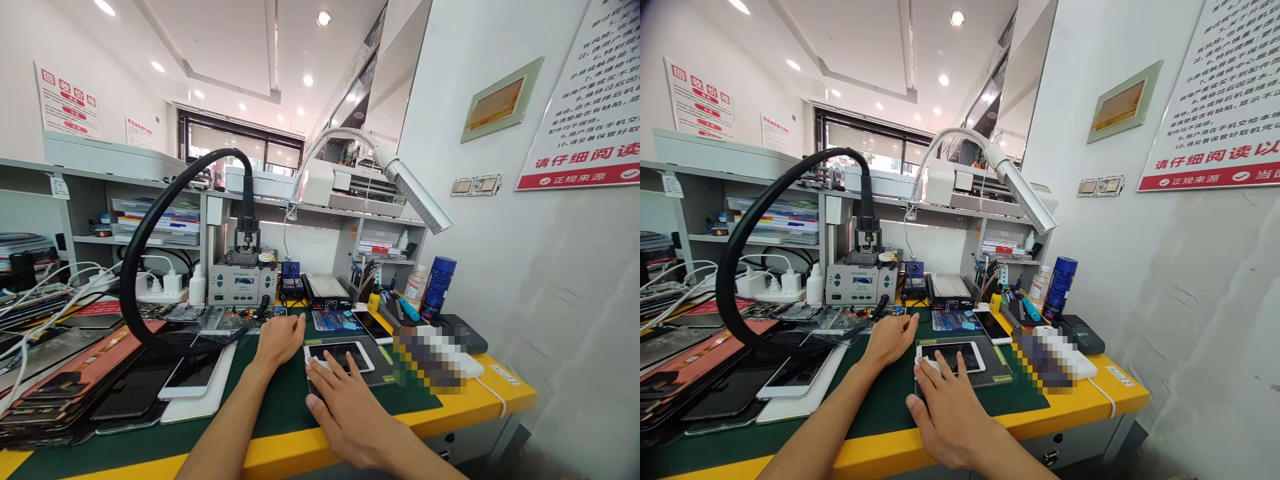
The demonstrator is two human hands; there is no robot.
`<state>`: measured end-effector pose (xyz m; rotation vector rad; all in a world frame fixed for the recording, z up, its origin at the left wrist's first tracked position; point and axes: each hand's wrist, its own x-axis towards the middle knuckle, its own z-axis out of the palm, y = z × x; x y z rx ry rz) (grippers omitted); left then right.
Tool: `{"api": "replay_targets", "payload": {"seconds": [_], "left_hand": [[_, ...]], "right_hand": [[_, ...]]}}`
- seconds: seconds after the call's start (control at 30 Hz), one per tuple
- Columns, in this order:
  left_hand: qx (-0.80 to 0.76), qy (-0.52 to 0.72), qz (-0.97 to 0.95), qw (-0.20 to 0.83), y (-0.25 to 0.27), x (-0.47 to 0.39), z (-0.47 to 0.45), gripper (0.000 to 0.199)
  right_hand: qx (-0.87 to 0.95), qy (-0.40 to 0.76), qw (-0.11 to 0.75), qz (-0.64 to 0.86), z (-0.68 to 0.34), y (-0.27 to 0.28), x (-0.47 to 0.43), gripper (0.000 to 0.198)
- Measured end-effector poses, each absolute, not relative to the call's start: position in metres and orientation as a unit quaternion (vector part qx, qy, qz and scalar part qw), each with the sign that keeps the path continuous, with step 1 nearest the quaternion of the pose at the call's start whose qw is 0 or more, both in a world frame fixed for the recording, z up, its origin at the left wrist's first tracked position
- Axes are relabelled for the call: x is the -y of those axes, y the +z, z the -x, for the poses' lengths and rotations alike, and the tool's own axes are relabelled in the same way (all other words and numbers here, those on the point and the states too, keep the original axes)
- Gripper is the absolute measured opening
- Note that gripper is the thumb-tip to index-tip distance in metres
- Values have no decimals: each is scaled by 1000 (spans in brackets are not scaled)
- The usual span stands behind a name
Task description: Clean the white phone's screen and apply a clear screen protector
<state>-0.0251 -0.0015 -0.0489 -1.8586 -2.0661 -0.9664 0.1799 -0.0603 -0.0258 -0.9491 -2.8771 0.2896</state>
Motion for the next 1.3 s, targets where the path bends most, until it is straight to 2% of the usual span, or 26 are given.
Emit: {"api": "replay_targets", "payload": {"seconds": [0.37,0.67,0.87,1.3], "left_hand": [[706,-328,620,97,-48,4,30,55],[711,-329,616,80,-47,3,31,55],[704,-330,625,75,-46,5,30,55],[693,-337,635,55,-45,8,29,54]], "right_hand": [[927,117,75,349,-161,-31,31,71],[904,104,71,409,-197,-31,14,75],[876,98,75,466,-230,-30,1,71],[874,93,94,467,-264,-42,17,65]]}}
